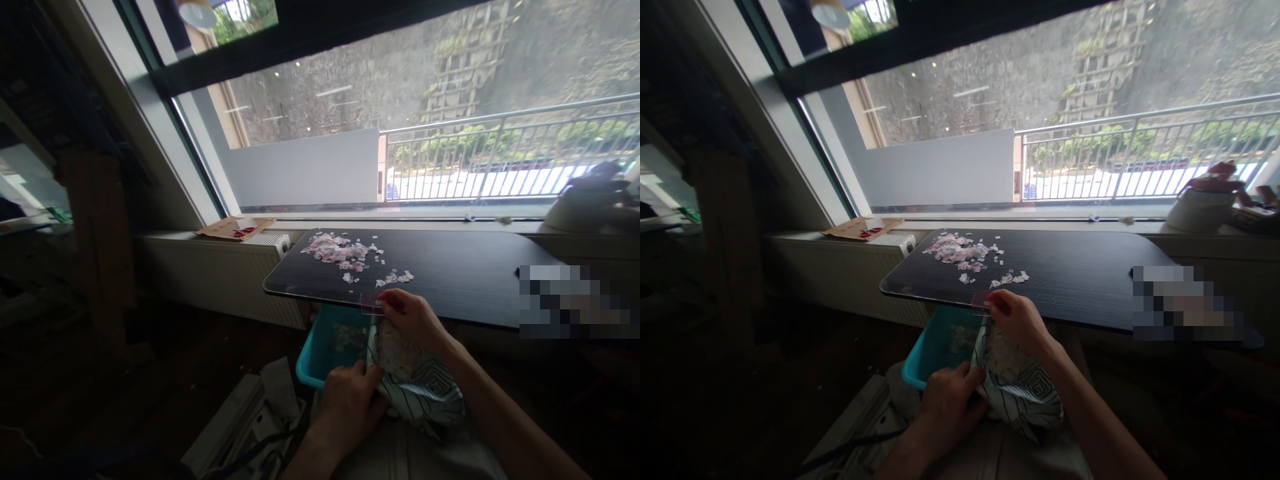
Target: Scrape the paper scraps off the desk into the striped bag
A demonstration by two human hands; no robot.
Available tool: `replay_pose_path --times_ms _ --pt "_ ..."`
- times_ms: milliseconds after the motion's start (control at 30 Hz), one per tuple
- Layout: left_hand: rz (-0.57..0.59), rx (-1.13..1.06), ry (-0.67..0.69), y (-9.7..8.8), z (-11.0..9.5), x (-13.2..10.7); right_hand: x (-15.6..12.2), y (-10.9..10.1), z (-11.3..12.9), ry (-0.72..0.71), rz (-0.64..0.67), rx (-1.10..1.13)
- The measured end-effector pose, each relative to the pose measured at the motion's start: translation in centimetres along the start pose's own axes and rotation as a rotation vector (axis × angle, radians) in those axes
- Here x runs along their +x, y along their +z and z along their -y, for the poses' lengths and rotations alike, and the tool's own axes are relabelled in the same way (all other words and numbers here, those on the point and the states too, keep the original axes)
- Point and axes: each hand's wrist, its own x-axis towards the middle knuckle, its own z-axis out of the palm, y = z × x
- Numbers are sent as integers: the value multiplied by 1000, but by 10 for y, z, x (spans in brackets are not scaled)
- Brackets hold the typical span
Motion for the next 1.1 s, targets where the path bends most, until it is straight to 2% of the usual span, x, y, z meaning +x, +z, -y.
replay_pose_path --times_ms 100,167,200,333,400,500,633,767,900,1100 --pt "-6 -9 0 0 0 1 12 -1 -12 36 -118 57" --pt "-10 -11 -7 1 1 1 24 -10 -22 102 -236 -2" --pt "-8 -11 -11 1 1 2 30 -15 -26 126 -244 -49" --pt "-9 -9 -24 3 1 2 37 -37 -31 174 -172 -206" --pt "-9 -9 -16 3 1 1 36 -42 -29 203 -204 -245" --pt "-2 -1 -11 2 1 1 38 -39 -27 186 -225 -221" --pt "-5 1 -29 3 2 1 45 -31 -28 148 -143 -227" --pt "10 -8 -20 1 2 1 39 -38 -27 213 -167 -349" --pt "13 14 -16 0 1 1 30 -48 -24 221 -163 -341" --pt "-3 17 -10 1 1 0 30 -46 -24 232 -210 -399"
